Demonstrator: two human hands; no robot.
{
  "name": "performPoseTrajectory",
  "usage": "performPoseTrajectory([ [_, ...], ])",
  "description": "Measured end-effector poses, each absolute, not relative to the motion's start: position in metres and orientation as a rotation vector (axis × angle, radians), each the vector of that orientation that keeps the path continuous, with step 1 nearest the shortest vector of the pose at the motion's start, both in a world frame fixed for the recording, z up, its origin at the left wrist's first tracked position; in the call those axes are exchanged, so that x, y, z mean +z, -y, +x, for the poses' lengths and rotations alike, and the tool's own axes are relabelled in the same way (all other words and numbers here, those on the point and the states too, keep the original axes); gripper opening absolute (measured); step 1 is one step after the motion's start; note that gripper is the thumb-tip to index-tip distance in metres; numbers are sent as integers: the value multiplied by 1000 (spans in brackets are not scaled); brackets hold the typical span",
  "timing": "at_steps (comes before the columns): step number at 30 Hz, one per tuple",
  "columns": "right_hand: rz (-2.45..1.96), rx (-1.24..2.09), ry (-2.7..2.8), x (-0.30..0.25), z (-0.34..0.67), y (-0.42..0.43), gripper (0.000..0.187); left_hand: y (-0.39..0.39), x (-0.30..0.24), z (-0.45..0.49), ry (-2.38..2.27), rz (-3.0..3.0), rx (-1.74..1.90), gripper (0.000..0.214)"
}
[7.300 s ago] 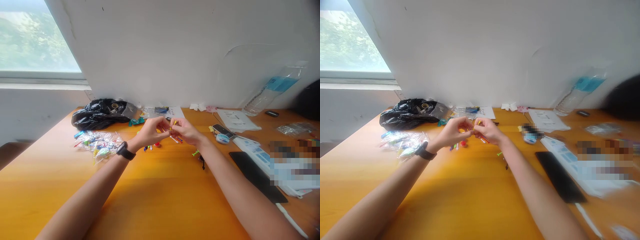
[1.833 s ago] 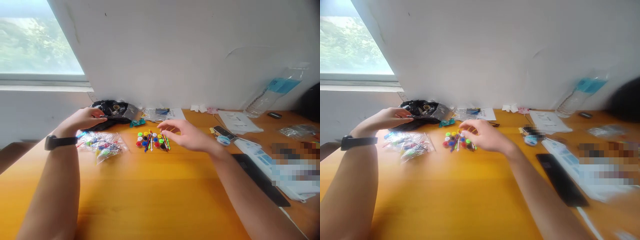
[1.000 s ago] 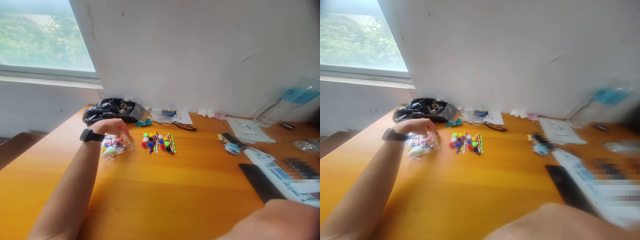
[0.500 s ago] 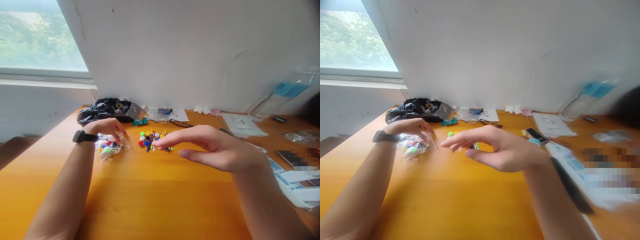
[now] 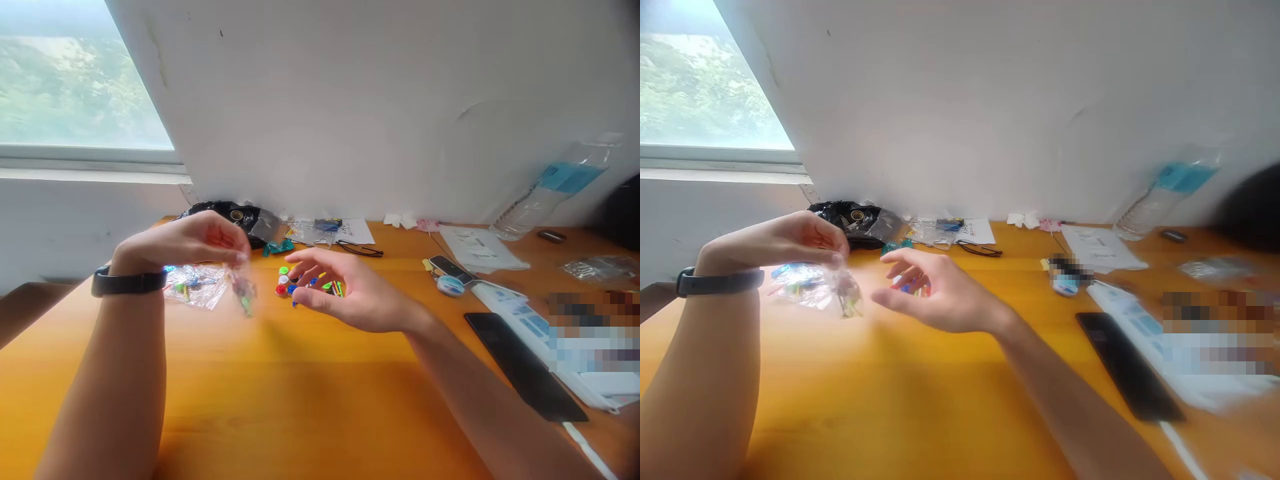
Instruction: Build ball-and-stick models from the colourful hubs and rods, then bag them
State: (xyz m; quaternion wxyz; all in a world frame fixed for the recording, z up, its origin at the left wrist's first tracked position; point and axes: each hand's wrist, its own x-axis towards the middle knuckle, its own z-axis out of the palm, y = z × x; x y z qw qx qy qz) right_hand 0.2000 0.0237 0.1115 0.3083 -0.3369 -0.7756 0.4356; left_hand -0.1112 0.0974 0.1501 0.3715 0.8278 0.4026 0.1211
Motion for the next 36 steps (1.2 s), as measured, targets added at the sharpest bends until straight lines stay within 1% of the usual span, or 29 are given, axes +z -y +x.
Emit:
performPoseTrajectory([
  [3,-957,996,1982,108,190,-18,71,-90,154,-71,-978,2203,501,27],
  [4,-978,925,1960,108,189,-18,74,-88,153,-58,-949,2230,543,27],
  [5,-998,854,1937,108,189,-18,74,-87,151,-46,-925,2241,573,29],
  [6,-1012,792,1912,108,191,-20,68,-86,148,-35,-922,2246,609,32],
  [8,-1021,727,1860,108,196,-25,52,-84,143,-17,-934,2227,739,41],
  [11,-1002,740,1802,111,209,-35,36,-83,134,2,-916,2128,983,45],
  [13,-974,730,1742,115,219,-42,32,-84,127,9,-847,2032,1051,38],
  [15,-948,699,1645,121,231,-48,30,-86,116,15,-782,1923,994,33],
  [18,-943,682,1487,128,250,-60,28,-90,93,32,-755,1693,886,54],
  [19,-948,683,1442,129,256,-64,28,-91,84,40,-741,1584,881,57],
  [21,-956,697,1364,130,269,-73,29,-90,69,59,-635,1328,876,50],
  [23,-971,741,1305,128,283,-81,29,-88,62,76,-581,1170,907,40],
  [25,-1019,821,1300,124,301,-87,31,-88,64,84,-626,1137,992,35],
  [28,-1178,929,1393,115,333,-95,34,-95,80,82,-778,1284,1137,34],
  [30,-1297,1010,1498,106,354,-99,32,-106,93,76,-846,1462,1157,34],
  [32,-1356,1195,1654,93,371,-103,31,-121,101,75,-889,1659,1086,36],
  [34,-1407,1458,1815,77,380,-107,33,-136,103,81,-926,1823,934,34],
  [36,-1516,1600,1888,62,384,-110,34,-148,98,92,-935,1907,791,31],
])
